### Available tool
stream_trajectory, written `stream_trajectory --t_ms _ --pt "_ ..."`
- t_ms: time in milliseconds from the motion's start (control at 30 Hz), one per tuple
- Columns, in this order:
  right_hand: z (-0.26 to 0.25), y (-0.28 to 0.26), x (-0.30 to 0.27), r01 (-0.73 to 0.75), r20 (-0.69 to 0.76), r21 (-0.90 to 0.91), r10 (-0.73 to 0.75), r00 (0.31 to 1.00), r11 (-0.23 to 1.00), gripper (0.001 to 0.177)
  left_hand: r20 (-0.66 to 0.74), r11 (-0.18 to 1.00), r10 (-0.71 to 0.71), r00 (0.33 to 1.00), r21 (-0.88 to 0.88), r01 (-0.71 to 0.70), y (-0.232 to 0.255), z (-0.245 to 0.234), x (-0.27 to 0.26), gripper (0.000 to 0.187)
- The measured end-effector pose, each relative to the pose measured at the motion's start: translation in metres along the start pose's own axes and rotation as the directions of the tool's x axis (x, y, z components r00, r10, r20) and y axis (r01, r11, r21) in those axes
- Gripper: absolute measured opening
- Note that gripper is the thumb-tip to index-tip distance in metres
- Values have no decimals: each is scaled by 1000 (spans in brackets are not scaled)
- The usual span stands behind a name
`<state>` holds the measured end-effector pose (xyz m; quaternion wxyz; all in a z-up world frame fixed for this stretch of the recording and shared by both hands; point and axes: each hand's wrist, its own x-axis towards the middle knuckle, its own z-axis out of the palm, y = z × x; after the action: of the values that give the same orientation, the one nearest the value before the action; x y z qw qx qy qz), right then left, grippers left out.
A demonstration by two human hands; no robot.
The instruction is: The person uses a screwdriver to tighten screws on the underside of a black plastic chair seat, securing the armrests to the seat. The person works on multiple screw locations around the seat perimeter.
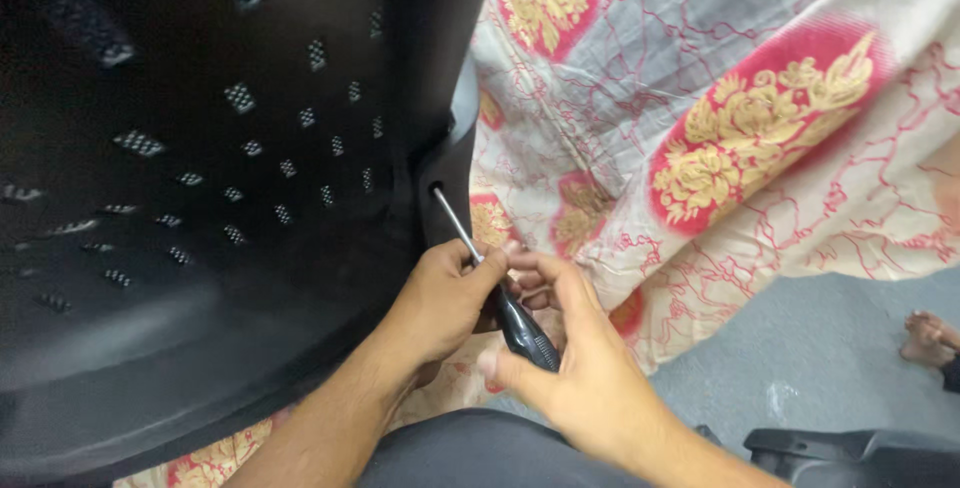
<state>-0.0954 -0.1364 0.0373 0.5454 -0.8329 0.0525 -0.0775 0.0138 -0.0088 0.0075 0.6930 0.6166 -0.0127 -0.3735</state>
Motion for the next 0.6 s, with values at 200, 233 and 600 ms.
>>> stream_trajectory --t_ms 200,233,600 --pt "-6 -4 -23 -66 -104 -243 42 994 968 63 -37 999 22 999 34 -21 -2 7 7 42" --pt "-5 -6 -25 -135 -141 -258 101 985 957 57 -44 998 22 999 52 -20 -2 7 8 43" --pt "6 1 -23 -473 221 814 573 789 336 47 -7 998 -47 999 -53 46 15 1 -16 29"
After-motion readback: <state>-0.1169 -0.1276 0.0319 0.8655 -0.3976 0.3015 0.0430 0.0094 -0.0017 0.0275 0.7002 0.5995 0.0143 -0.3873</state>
